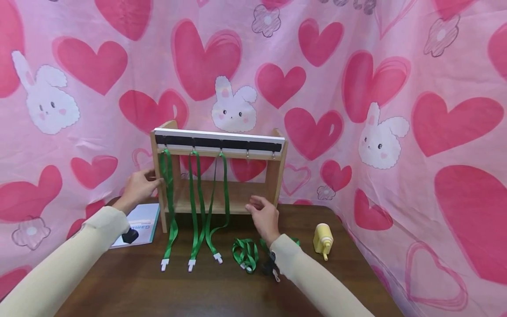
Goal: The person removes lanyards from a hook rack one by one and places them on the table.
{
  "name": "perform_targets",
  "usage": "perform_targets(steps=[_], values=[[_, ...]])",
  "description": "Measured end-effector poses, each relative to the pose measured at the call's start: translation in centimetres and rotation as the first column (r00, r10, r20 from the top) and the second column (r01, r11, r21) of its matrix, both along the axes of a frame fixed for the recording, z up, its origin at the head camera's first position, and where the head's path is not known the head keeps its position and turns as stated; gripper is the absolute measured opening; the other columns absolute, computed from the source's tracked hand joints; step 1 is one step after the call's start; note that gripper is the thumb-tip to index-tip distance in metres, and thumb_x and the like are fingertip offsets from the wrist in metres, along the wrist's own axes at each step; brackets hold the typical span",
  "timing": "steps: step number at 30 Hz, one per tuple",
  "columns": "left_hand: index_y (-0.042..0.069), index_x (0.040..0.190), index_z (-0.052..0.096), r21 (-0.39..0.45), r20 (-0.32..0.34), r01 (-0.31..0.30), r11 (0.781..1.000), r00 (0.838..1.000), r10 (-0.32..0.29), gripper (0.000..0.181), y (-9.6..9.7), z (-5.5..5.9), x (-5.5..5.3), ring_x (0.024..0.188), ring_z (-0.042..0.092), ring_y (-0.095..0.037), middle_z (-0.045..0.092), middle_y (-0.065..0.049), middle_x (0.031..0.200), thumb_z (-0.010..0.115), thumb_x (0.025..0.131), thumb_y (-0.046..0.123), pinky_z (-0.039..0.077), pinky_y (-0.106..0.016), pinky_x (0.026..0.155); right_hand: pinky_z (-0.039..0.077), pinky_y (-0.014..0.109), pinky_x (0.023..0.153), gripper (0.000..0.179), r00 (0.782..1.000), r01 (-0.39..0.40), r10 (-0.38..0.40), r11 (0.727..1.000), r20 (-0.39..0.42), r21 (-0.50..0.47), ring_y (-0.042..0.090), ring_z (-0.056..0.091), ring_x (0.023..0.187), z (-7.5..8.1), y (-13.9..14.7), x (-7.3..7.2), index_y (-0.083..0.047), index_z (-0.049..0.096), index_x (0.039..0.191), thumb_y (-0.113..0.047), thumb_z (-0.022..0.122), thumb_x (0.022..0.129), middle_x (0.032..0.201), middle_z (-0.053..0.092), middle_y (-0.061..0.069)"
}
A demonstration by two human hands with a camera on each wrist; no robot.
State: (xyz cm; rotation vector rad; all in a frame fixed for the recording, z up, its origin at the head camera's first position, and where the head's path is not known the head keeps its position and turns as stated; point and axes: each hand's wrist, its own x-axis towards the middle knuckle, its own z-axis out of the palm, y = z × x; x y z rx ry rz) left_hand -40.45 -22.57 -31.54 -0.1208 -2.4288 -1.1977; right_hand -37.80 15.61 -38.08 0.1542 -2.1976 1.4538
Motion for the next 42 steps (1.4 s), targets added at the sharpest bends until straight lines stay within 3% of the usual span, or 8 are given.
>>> perform_targets(steps=[7, 14, 24, 29, 31, 34, 36, 42], values=[[-0.003, 0.147, 0.049, 0.008, -0.008, 0.01, 1.0, 1.0, -0.01, 0.054, -0.1, 0.0, -0.1, 0.117, 0.065, -0.046, 0.063, -0.029, 0.133, 0.063, 0.1, 0.019, 0.056, -0.055, 0.097, 0.061, 0.031, 0.091, 0.035, 0.977, -0.174, 0.181, 0.982, -0.116, 0.066, 0.019, 0.074, 0.108, 7.7, -0.2, 0.1, -0.015, 0.074, 0.119, -0.034, 0.078, 0.09, 0.118, 0.077, 0.007], [-0.003, 0.147, 0.049, 0.015, -0.001, 0.03, 0.999, 1.0, -0.03, 0.053, -0.1, -0.1, 0.1, 0.118, 0.065, -0.047, 0.062, -0.03, 0.133, 0.063, 0.1, 0.019, 0.056, -0.055, 0.097, 0.058, 0.038, 0.101, 0.038, 0.963, -0.243, 0.257, 0.958, -0.083, 0.15, 0.015, 0.07, 0.118, 11.3, -2.3, -0.2, -0.02, 0.07, 0.127, -0.038, 0.072, 0.093, 0.126, 0.074, -0.001], [-0.002, 0.146, 0.05, 0.005, 0.0, 0.014, 1.0, 1.0, -0.014, 0.053, 0.0, -0.2, 0.0, 0.118, 0.065, -0.046, 0.063, -0.029, 0.133, 0.063, 0.1, 0.02, 0.056, -0.055, 0.098, 0.055, 0.036, 0.106, 0.039, 0.969, -0.225, 0.235, 0.967, -0.081, 0.121, 0.014, 0.069, 0.121, 12.9, -5.7, -1.5, -0.02, 0.069, 0.131, -0.032, 0.072, 0.094, 0.128, 0.073, -0.001], [-0.002, 0.146, 0.05, -0.012, -0.004, 0.013, 1.0, 1.0, -0.014, 0.054, -0.1, -0.2, -0.2, 0.117, 0.065, -0.045, 0.063, -0.028, 0.133, 0.063, 0.1, 0.021, 0.057, -0.055, 0.097, 0.054, 0.036, 0.107, 0.033, 0.98, -0.2, 0.2, 0.979, -0.003, -0.034, 0.016, 0.07, 0.117, 13.3, -6.5, -1.9, -0.023, 0.073, 0.125, -0.031, 0.074, 0.093, 0.122, 0.076, -0.002], [-0.002, 0.147, 0.049, -0.01, -0.006, 0.018, 1.0, 1.0, -0.018, 0.054, -0.2, -0.2, -0.2, 0.116, 0.066, -0.045, 0.063, -0.029, 0.133, 0.063, 0.1, 0.021, 0.057, -0.055, 0.096, 0.056, 0.036, 0.106, 0.03, 0.972, -0.226, 0.234, 0.957, 0.022, -0.184, 0.02, 0.072, 0.115, 13.4, -6.9, -2.0, -0.018, 0.075, 0.121, -0.026, 0.075, 0.093, 0.12, 0.076, 0.003], [-0.002, 0.147, 0.049, -0.006, -0.012, 0.022, 1.0, 1.0, -0.023, 0.054, -0.3, -0.2, -0.2, 0.116, 0.065, -0.045, 0.063, -0.029, 0.133, 0.063, 0.1, 0.021, 0.057, -0.055, 0.097, 0.058, 0.038, 0.1, 0.029, 0.954, -0.264, 0.299, 0.875, 0.024, -0.406, 0.028, 0.073, 0.113, 13.2, -7.8, -2.2, -0.009, 0.076, 0.119, -0.017, 0.076, 0.091, 0.12, 0.076, 0.012], [-0.002, 0.147, 0.049, -0.003, -0.018, 0.023, 1.0, 1.0, -0.024, 0.054, -0.3, -0.2, -0.2, 0.116, 0.065, -0.045, 0.063, -0.029, 0.133, 0.063, 0.1, 0.02, 0.057, -0.055, 0.096, 0.058, 0.041, 0.099, 0.03, 0.947, -0.274, 0.32, 0.83, 0.013, -0.487, 0.03, 0.073, 0.113, 13.0, -8.4, -2.2, -0.005, 0.075, 0.119, -0.013, 0.077, 0.09, 0.121, 0.075, 0.016], [-0.003, 0.147, 0.049, -0.006, -0.021, 0.028, 1.0, 0.999, -0.028, 0.054, -0.3, -0.2, -0.2, 0.116, 0.066, -0.045, 0.064, -0.029, 0.132, 0.064, 0.1, 0.02, 0.057, -0.055, 0.096, 0.058, 0.042, 0.099, 0.031, 0.967, -0.207, 0.251, 0.855, 0.031, -0.476, 0.024, 0.075, 0.107, 12.0, -9.9, -1.9, -0.009, 0.077, 0.117, -0.021, 0.079, 0.089, 0.117, 0.077, 0.012]])
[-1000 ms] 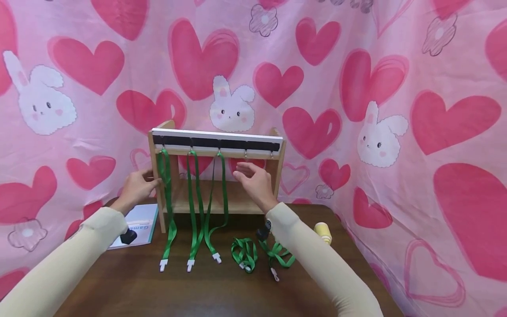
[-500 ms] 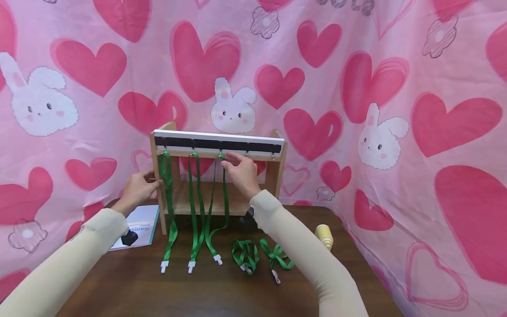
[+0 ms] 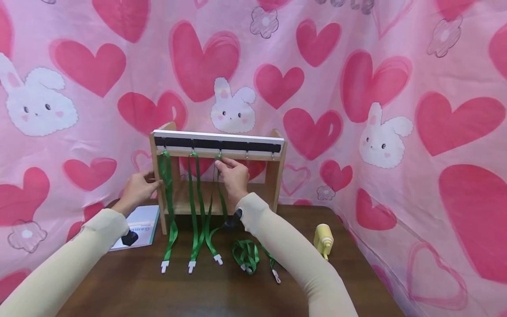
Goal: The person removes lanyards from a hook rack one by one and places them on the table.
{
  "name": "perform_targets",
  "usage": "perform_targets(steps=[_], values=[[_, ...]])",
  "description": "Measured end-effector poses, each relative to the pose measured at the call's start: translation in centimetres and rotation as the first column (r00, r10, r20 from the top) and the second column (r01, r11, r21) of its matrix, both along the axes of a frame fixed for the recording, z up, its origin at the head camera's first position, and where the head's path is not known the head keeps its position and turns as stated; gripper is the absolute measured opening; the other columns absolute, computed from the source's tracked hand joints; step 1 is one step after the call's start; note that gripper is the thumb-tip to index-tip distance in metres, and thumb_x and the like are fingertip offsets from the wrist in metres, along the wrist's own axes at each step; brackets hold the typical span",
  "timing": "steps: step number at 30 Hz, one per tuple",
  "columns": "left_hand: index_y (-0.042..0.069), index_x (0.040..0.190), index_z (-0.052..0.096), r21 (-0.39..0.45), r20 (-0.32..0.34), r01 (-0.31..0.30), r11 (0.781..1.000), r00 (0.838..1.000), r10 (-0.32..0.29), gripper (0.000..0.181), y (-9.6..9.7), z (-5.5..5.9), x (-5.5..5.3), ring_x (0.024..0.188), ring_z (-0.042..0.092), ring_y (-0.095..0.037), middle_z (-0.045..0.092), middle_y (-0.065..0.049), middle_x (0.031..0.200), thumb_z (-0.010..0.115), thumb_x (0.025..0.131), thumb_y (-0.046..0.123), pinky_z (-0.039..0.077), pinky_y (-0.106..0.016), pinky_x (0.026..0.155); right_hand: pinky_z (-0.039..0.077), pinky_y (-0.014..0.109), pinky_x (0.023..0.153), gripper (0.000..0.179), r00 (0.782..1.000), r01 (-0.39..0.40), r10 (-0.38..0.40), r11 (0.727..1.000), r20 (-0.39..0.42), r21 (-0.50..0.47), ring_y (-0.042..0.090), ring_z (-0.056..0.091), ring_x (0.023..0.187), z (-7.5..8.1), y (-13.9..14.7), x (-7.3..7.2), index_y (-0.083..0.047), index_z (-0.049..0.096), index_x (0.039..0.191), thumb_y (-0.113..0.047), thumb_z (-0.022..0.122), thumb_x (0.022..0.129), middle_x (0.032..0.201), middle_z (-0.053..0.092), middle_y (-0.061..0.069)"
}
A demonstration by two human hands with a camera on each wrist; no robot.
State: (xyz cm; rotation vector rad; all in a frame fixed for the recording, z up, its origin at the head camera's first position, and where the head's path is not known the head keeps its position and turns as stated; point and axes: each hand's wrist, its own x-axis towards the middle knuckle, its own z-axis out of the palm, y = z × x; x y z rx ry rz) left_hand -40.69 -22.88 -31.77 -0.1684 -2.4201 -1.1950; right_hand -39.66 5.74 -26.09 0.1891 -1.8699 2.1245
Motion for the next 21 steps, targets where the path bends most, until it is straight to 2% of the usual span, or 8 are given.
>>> perform_targets(steps=[6, 9, 15, 21], values=[[-0.002, 0.147, 0.049, -0.003, 0.007, -0.006, 1.0, 1.0, 0.006, 0.055, 0.1, -0.1, -0.2, 0.117, 0.066, -0.045, 0.063, -0.029, 0.132, 0.064, 0.1, 0.022, 0.057, -0.055, 0.096, 0.061, 0.037, 0.094, 0.032, 0.997, 0.073, -0.07, 0.995, -0.039, 0.071, 0.022, 0.076, 0.103, 0.0, -1.2, 0.1, -0.012, 0.079, 0.113, -0.029, 0.081, 0.087, 0.112, 0.078, 0.007], [-0.002, 0.148, 0.048, 0.001, 0.005, -0.001, 1.0, 1.0, 0.001, 0.055, 0.1, 0.2, -0.3, 0.117, 0.065, -0.045, 0.063, -0.028, 0.133, 0.063, 0.1, 0.022, 0.057, -0.055, 0.097, 0.061, 0.038, 0.095, 0.03, 0.996, 0.087, -0.085, 0.994, -0.036, 0.063, 0.022, 0.077, 0.1, 0.4, -1.7, -0.1, -0.012, 0.08, 0.109, -0.031, 0.082, 0.086, 0.106, 0.08, 0.006], [-0.003, 0.146, 0.05, -0.008, -0.014, -0.002, 1.0, 1.0, 0.002, 0.053, 0.1, 0.4, -0.2, 0.117, 0.065, -0.045, 0.063, -0.029, 0.132, 0.064, 0.099, 0.02, 0.057, -0.056, 0.096, 0.061, 0.043, 0.096, 0.024, 0.999, 0.053, -0.053, 0.999, -0.005, 0.012, 0.019, 0.079, 0.086, 0.9, -2.1, -0.7, -0.009, 0.078, 0.101, -0.028, 0.081, 0.087, 0.093, 0.08, 0.008], [-0.002, 0.146, 0.049, -0.001, 0.011, -0.009, 1.0, 1.0, 0.009, 0.054, 0.2, 0.0, 0.1, 0.118, 0.065, -0.045, 0.063, -0.029, 0.133, 0.064, 0.1, 0.021, 0.056, -0.056, 0.097, 0.063, 0.04, 0.09, 0.026, 1.0, -0.002, 0.002, 1.0, 0.025, -0.013, 0.015, 0.077, 0.071, 0.7, -1.9, -1.0, 0.001, 0.074, 0.113, -0.018, 0.07, 0.096, 0.089, 0.079, 0.012]])
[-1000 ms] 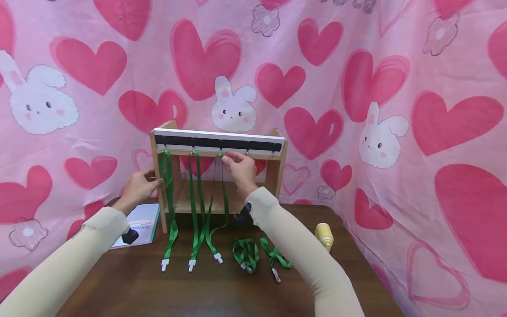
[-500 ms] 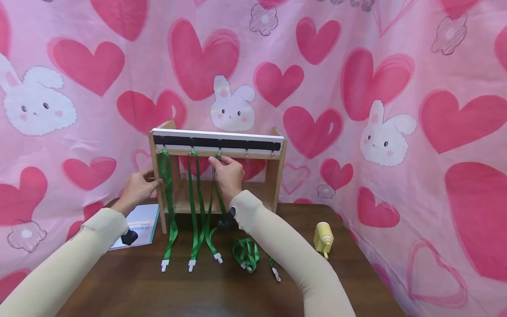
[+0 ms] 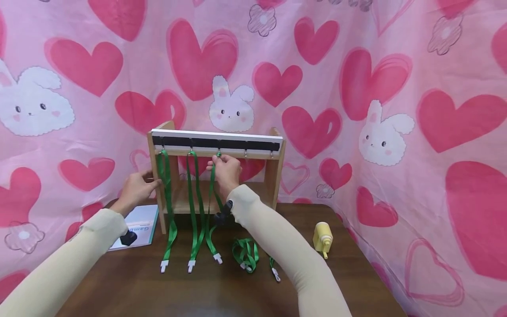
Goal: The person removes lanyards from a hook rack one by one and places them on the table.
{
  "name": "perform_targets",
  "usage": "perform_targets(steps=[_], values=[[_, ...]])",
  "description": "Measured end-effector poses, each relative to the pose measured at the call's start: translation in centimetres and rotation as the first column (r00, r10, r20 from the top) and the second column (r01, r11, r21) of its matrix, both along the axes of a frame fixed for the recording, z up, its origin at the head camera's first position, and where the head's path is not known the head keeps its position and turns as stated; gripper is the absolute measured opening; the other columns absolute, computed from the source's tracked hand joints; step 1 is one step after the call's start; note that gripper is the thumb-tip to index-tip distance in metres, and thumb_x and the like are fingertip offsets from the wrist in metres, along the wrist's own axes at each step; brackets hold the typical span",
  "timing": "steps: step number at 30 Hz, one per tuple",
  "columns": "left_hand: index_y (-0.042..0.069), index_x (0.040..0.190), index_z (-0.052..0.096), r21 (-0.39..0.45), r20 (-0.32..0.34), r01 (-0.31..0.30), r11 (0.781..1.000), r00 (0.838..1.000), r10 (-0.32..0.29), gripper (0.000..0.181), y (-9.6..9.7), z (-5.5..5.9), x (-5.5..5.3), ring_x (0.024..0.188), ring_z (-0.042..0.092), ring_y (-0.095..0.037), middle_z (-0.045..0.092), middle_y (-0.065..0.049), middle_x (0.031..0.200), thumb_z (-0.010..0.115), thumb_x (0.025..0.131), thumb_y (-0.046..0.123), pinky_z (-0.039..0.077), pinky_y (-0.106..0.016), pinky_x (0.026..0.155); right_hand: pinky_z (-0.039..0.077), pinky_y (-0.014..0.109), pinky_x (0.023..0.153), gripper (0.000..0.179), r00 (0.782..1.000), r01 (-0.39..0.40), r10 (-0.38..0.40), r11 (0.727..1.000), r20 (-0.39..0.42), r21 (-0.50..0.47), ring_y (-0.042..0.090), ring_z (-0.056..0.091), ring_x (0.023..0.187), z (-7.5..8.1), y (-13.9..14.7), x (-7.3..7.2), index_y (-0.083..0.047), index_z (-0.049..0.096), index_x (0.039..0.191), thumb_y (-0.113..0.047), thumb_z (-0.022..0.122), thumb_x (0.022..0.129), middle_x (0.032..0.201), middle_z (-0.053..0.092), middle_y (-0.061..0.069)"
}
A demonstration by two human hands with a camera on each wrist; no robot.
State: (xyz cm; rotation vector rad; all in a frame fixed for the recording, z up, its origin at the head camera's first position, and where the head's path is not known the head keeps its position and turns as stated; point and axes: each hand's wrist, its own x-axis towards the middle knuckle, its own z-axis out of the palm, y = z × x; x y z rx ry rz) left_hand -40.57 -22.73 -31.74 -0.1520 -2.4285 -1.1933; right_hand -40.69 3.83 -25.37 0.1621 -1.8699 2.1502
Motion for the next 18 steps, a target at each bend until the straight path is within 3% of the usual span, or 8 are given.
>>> perform_targets(steps=[8, 10, 18], values=[[-0.003, 0.145, 0.051, -0.021, -0.01, -0.015, 1.0, 1.0, 0.015, 0.053, 0.1, 0.2, -0.1, 0.116, 0.066, -0.046, 0.064, -0.029, 0.132, 0.063, 0.1, 0.021, 0.057, -0.056, 0.095, 0.062, 0.041, 0.091, 0.02, 0.995, -0.085, 0.087, 0.995, 0.047, -0.054, 0.011, 0.075, 0.064, 0.4, 1.5, 0.2, -0.001, 0.075, 0.113, -0.011, 0.067, 0.097, 0.08, 0.077, 0.007], [-0.003, 0.145, 0.051, -0.022, -0.011, -0.016, 1.0, 1.0, 0.016, 0.053, 0.2, 0.3, -0.2, 0.116, 0.066, -0.046, 0.064, -0.029, 0.131, 0.064, 0.1, 0.021, 0.057, -0.056, 0.095, 0.062, 0.039, 0.088, 0.02, 0.993, -0.101, 0.103, 0.994, 0.06, -0.046, 0.011, 0.075, 0.063, 0.6, 1.8, 0.1, -0.001, 0.075, 0.113, -0.011, 0.068, 0.097, 0.076, 0.075, 0.005], [-0.002, 0.147, 0.048, 0.0, 0.005, 0.002, 1.0, 1.0, -0.002, 0.054, 0.2, 0.1, 0.0, 0.118, 0.064, -0.046, 0.062, -0.029, 0.133, 0.063, 0.1, 0.021, 0.057, -0.056, 0.095, 0.059, 0.04, 0.096, 0.031, 0.975, -0.185, 0.183, 0.983, 0.126, 0.008, 0.009, 0.075, 0.065, 1.1, 2.9, 0.0, 0.001, 0.069, 0.127, -0.012, 0.065, 0.098, 0.073, 0.075, 0.0]])
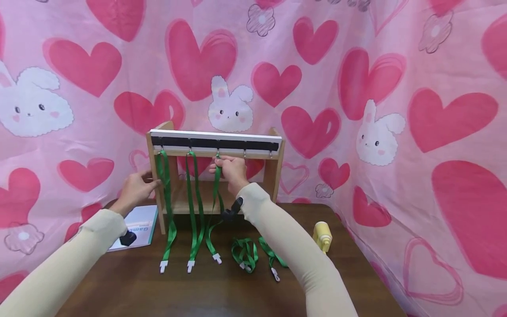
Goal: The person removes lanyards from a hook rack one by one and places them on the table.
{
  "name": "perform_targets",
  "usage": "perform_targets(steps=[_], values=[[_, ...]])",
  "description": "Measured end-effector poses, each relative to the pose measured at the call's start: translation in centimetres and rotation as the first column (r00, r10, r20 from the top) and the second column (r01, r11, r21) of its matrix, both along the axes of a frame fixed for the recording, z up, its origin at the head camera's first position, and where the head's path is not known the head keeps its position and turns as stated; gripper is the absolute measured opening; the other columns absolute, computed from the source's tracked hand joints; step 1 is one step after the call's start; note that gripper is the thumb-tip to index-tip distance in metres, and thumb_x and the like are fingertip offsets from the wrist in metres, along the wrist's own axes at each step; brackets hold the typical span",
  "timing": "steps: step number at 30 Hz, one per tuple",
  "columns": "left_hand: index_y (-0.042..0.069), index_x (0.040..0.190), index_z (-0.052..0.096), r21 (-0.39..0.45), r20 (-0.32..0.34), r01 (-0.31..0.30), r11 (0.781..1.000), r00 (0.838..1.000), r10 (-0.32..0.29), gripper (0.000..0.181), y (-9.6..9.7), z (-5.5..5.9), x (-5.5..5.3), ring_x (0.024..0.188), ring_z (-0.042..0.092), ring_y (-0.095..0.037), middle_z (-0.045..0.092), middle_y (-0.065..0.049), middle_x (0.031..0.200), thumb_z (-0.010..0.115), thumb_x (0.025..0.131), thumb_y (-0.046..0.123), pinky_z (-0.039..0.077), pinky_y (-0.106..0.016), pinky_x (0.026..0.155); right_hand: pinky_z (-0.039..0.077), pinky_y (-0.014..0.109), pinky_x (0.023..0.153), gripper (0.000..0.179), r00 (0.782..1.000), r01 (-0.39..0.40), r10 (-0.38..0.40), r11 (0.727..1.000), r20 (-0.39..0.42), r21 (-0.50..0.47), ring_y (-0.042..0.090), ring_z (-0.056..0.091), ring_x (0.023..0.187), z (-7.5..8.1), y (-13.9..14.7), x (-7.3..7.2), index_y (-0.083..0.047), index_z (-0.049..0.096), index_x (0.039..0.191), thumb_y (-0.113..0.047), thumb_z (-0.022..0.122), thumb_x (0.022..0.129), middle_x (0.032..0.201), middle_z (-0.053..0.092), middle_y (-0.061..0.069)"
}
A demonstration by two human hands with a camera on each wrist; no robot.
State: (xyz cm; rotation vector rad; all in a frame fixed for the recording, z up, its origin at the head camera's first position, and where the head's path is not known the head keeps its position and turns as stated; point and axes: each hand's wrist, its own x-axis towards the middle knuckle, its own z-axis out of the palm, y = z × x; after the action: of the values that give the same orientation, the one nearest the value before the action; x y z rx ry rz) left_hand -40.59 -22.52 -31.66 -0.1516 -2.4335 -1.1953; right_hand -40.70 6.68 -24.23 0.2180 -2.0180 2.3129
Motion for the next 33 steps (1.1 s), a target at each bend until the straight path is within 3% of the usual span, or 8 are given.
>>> perform_targets(steps=[9, 15, 24, 29, 33], values=[[-0.002, 0.148, 0.048, 0.01, -0.005, -0.004, 1.0, 1.0, 0.004, 0.055, -0.1, -0.2, 0.1, 0.116, 0.065, -0.047, 0.062, -0.029, 0.133, 0.063, 0.1, 0.021, 0.057, -0.057, 0.094, 0.058, 0.044, 0.099, 0.033, 0.999, -0.037, 0.037, 0.999, -0.003, -0.011, 0.009, 0.075, 0.065, 0.0, 0.1, 0.4, 0.003, 0.068, 0.127, -0.011, 0.066, 0.098, 0.074, 0.076, 0.001], [-0.002, 0.147, 0.049, 0.002, -0.001, -0.016, 1.0, 1.0, 0.016, 0.054, -0.1, -0.3, 0.1, 0.115, 0.066, -0.046, 0.063, -0.029, 0.132, 0.063, 0.1, 0.022, 0.057, -0.056, 0.094, 0.06, 0.042, 0.093, 0.022, 0.999, -0.019, 0.019, 1.0, -0.026, -0.014, 0.012, 0.076, 0.068, -0.4, 0.3, 0.4, -0.002, 0.076, 0.115, -0.012, 0.069, 0.096, 0.088, 0.079, 0.011], [-0.003, 0.147, 0.048, -0.001, -0.008, -0.017, 1.0, 1.0, 0.017, 0.054, -0.1, -0.2, 0.1, 0.115, 0.066, -0.047, 0.063, -0.03, 0.132, 0.063, 0.1, 0.02, 0.057, -0.056, 0.093, 0.056, 0.045, 0.103, 0.026, 0.992, -0.033, 0.034, 0.999, -0.122, 0.008, 0.017, 0.079, 0.085, -1.5, 1.1, 0.6, 0.001, 0.074, 0.118, -0.011, 0.069, 0.095, 0.107, 0.079, 0.016], [-0.003, 0.147, 0.048, 0.001, 0.001, -0.012, 1.0, 1.0, 0.012, 0.055, 0.1, -0.2, 0.1, 0.116, 0.066, -0.047, 0.063, -0.03, 0.132, 0.063, 0.1, 0.021, 0.057, -0.055, 0.095, 0.057, 0.042, 0.099, 0.027, 0.985, -0.022, 0.019, 1.0, -0.174, -0.014, 0.019, 0.079, 0.088, -2.5, 2.1, 0.5, 0.006, 0.071, 0.119, -0.006, 0.068, 0.095, 0.115, 0.074, 0.025], [-0.003, 0.147, 0.049, -0.001, -0.003, -0.012, 1.0, 1.0, 0.012, 0.054, 0.0, -0.1, -0.1, 0.115, 0.066, -0.047, 0.063, -0.03, 0.132, 0.063, 0.1, 0.021, 0.057, -0.056, 0.094, 0.058, 0.045, 0.099, 0.029, 0.978, 0.005, 0.003, 0.999, -0.211, 0.037, 0.023, 0.079, 0.092, -3.2, 3.0, 0.5, 0.007, 0.071, 0.12, -0.008, 0.068, 0.095, 0.116, 0.073, 0.026]])
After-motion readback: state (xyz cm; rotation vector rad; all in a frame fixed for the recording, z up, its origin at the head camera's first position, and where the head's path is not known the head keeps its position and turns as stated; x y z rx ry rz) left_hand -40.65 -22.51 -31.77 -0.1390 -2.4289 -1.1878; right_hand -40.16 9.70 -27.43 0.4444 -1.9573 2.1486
